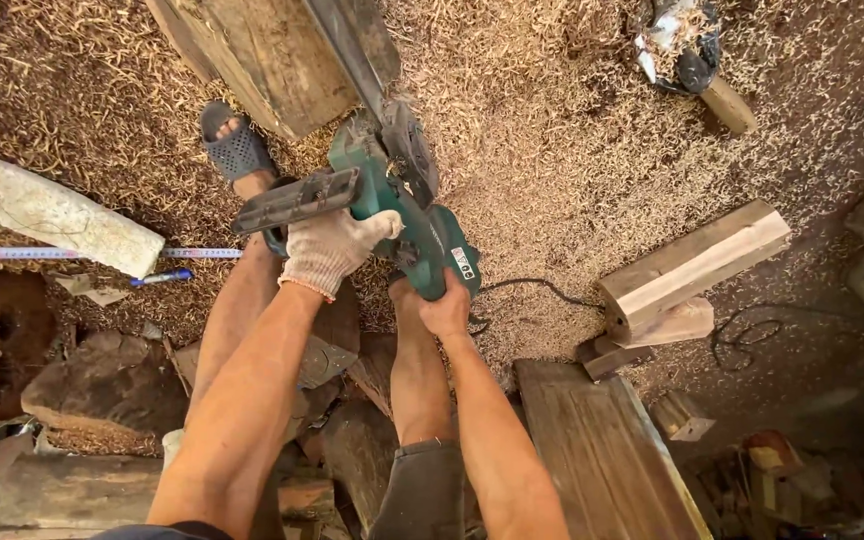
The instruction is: Sawing a wooden log into smaller pieces using an electric chainsaw.
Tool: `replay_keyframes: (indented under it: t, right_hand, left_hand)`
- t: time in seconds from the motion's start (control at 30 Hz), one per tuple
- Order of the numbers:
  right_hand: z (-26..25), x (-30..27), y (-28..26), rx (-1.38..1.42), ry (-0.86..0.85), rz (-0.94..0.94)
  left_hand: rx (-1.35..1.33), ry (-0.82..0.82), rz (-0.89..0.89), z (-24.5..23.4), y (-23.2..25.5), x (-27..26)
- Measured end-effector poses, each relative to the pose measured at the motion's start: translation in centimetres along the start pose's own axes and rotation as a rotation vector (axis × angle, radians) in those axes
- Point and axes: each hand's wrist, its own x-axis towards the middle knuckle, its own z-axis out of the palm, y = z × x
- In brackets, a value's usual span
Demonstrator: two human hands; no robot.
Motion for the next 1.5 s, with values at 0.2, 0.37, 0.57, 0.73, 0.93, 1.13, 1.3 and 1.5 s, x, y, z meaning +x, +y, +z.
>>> replay_keyframes:
  t: [0.2, 0.37, 0.57, 0.73, 0.93, 1.13, 1.3, 1.5]
  right_hand:
    - [0.3, 0.0, 0.4, -0.011, -0.008, 0.0]
    - [-0.1, -0.7, -0.4, -0.035, -0.023, 0.015]
    - [-0.6, -0.8, -1.4, -0.022, -0.013, -0.01]
    - [-0.7, -0.9, -1.1, -0.064, -0.037, 0.041]
    - [-0.9, -1.3, -1.8, -0.065, -0.025, 0.036]
    - [-1.1, -1.6, -1.9, -0.118, -0.029, 0.061]
    - [-1.5, -1.8, -2.4, -0.075, -0.034, 0.06]
    - [-2.0, -1.4, -2.1, -0.089, -0.074, 0.071]
  left_hand:
    - [-0.026, 0.066, -0.02, -0.6, 0.9, 0.2]
    - [-0.018, 0.031, -0.03, -0.7, 0.6, 0.4]
    - [0.018, 0.037, -0.033, -1.4, 1.1, 0.4]
    - [-0.03, -0.026, -0.115, -2.6, 2.1, 0.2]
    - [-0.017, -0.106, -0.135, -2.0, 1.2, 0.6]
    - [-0.005, -0.087, -0.139, -2.1, 1.3, 0.7]
    - [-0.033, -0.116, -0.183, -2.5, 1.7, 0.4]
    - [-0.008, -0.15, -0.246, -3.3, 2.9, 0.4]
